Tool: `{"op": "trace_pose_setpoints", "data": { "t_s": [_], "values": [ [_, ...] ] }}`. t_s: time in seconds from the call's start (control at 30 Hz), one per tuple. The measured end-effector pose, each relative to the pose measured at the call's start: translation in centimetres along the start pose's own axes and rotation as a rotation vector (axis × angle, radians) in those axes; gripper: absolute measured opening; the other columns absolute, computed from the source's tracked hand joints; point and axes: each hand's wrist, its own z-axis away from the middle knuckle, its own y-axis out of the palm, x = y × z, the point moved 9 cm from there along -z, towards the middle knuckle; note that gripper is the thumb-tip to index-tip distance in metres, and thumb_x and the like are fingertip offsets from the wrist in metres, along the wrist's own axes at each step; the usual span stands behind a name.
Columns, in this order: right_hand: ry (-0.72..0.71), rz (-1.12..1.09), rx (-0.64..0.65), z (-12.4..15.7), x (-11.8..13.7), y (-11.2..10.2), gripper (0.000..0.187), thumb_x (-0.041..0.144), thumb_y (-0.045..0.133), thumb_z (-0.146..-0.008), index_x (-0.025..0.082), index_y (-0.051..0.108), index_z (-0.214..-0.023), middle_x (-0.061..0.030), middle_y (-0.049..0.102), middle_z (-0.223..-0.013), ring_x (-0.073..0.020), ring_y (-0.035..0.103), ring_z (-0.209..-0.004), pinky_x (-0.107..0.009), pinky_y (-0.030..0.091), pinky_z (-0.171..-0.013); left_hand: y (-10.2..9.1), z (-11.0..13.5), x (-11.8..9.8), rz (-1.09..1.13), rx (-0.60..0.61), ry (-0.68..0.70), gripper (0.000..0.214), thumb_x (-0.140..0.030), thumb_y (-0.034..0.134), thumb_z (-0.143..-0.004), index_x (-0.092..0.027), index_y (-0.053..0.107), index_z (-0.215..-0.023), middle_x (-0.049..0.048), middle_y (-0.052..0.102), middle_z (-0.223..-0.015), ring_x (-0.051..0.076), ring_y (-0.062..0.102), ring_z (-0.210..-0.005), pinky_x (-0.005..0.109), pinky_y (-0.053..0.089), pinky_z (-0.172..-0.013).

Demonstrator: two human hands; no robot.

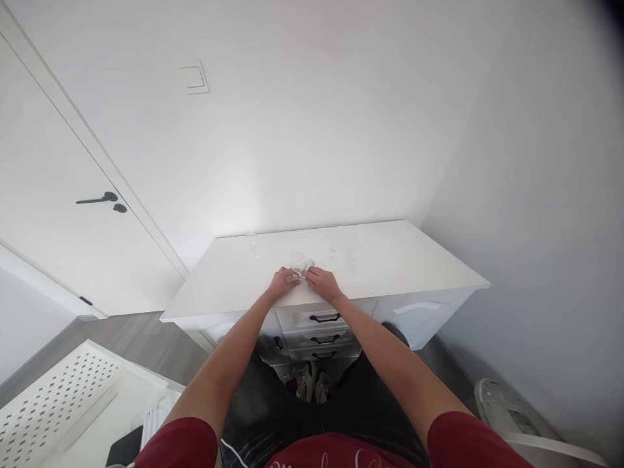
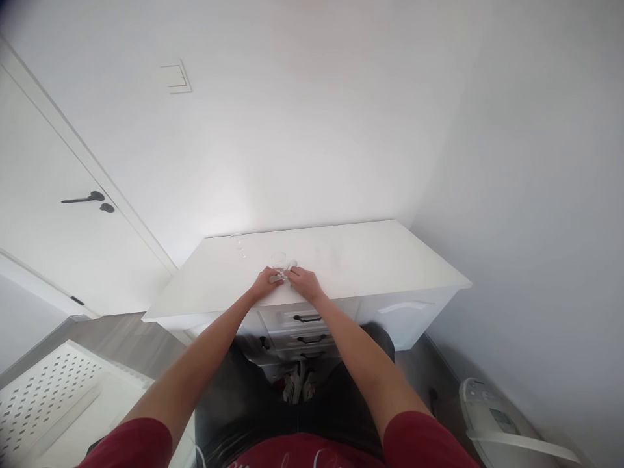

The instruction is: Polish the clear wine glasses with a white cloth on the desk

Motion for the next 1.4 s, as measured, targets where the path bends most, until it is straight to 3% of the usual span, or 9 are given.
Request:
{"op": "trace_pose_setpoints", "data": {
  "t_s": [0.23,0.37,0.47,0.7,0.87,1.1,1.3,1.4],
  "values": [
    [-0.066,-0.073,0.106,-0.2,0.6,1.0,0.027,0.020,0.049,-0.098,0.028,0.071,-0.109,-0.0027,0.070,-0.101,-0.0133,0.062,-0.093,-0.019,0.039,-0.065,-0.1,-0.1,-0.4,0.010,0.008,0.027,0.016,-0.031,0.069,-0.081,-0.026,0.073,-0.096,0.0005,0.072,-0.098,0.020,0.060,-0.102,0.035,0.046,-0.098],
    [-0.021,-0.029,0.064,0.0,0.2,0.4,0.031,0.021,0.044,-0.100,0.026,0.068,-0.120,-0.0064,0.069,-0.105,-0.0147,0.061,-0.096,-0.021,0.041,-0.067,-0.7,0.3,-0.8,0.065,-0.012,0.004,0.035,-0.031,0.070,-0.080,-0.028,0.068,-0.115,-0.0004,0.072,-0.102,0.021,0.060,-0.107,0.037,0.045,-0.101],
    [0.009,0.006,0.046,0.1,0.0,0.2,0.033,0.022,0.043,-0.101,0.025,0.066,-0.125,-0.0088,0.068,-0.106,-0.0157,0.061,-0.096,-0.021,0.041,-0.068,-1.0,0.4,-1.1,0.076,-0.024,-0.007,0.029,-0.030,0.069,-0.080,-0.027,0.068,-0.109,-0.0006,0.072,-0.102,0.021,0.061,-0.105,0.037,0.046,-0.100],
    [-0.058,-0.064,0.115,-0.2,0.7,1.0,0.029,0.021,0.045,-0.100,0.026,0.071,-0.111,-0.0049,0.069,-0.099,-0.0139,0.061,-0.090,-0.020,0.036,-0.063,-1.1,0.3,-1.2,0.058,-0.018,0.003,0.024,-0.027,0.067,-0.081,-0.027,0.067,-0.105,-0.0013,0.073,-0.102,0.021,0.061,-0.106,0.038,0.045,-0.099],
    [-0.027,-0.026,0.037,0.0,0.4,0.2,0.033,0.024,0.040,-0.102,0.023,0.067,-0.121,-0.0081,0.068,-0.100,-0.0150,0.060,-0.093,-0.021,0.036,-0.063,-1.2,0.4,-1.3,0.046,-0.020,0.007,0.028,-0.023,0.063,-0.084,-0.026,0.066,-0.112,0.0005,0.074,-0.105,0.022,0.060,-0.107,0.038,0.045,-0.099],
    [-0.023,-0.046,0.147,-0.4,0.5,1.4,0.026,0.019,0.047,-0.098,0.025,0.070,-0.108,-0.0033,0.068,-0.095,-0.0132,0.060,-0.083,-0.021,0.034,-0.061,-0.7,0.3,-1.4,0.029,0.016,0.018,0.026,-0.025,0.063,-0.084,-0.026,0.065,-0.110,-0.0001,0.074,-0.106,0.022,0.060,-0.107,0.038,0.046,-0.098],
    [0.004,-0.040,0.047,-0.2,0.2,0.4,0.032,0.025,0.040,-0.102,0.024,0.066,-0.120,-0.0070,0.067,-0.102,-0.0146,0.060,-0.092,-0.021,0.036,-0.063,-0.7,0.4,-1.5,0.036,0.014,0.042,0.032,-0.027,0.063,-0.084,-0.028,0.062,-0.116,-0.0006,0.073,-0.109,0.021,0.062,-0.108,0.037,0.045,-0.099],
    [0.008,-0.043,0.094,-0.3,0.1,0.9,0.030,0.023,0.042,-0.101,0.026,0.068,-0.116,-0.0047,0.067,-0.099,-0.0140,0.060,-0.089,-0.021,0.035,-0.063,-0.5,0.5,-1.4,0.076,0.042,0.041,0.039,-0.023,0.058,-0.086,-0.030,0.056,-0.125,-0.0013,0.073,-0.113,0.019,0.062,-0.112,0.037,0.044,-0.103]
  ]
}}
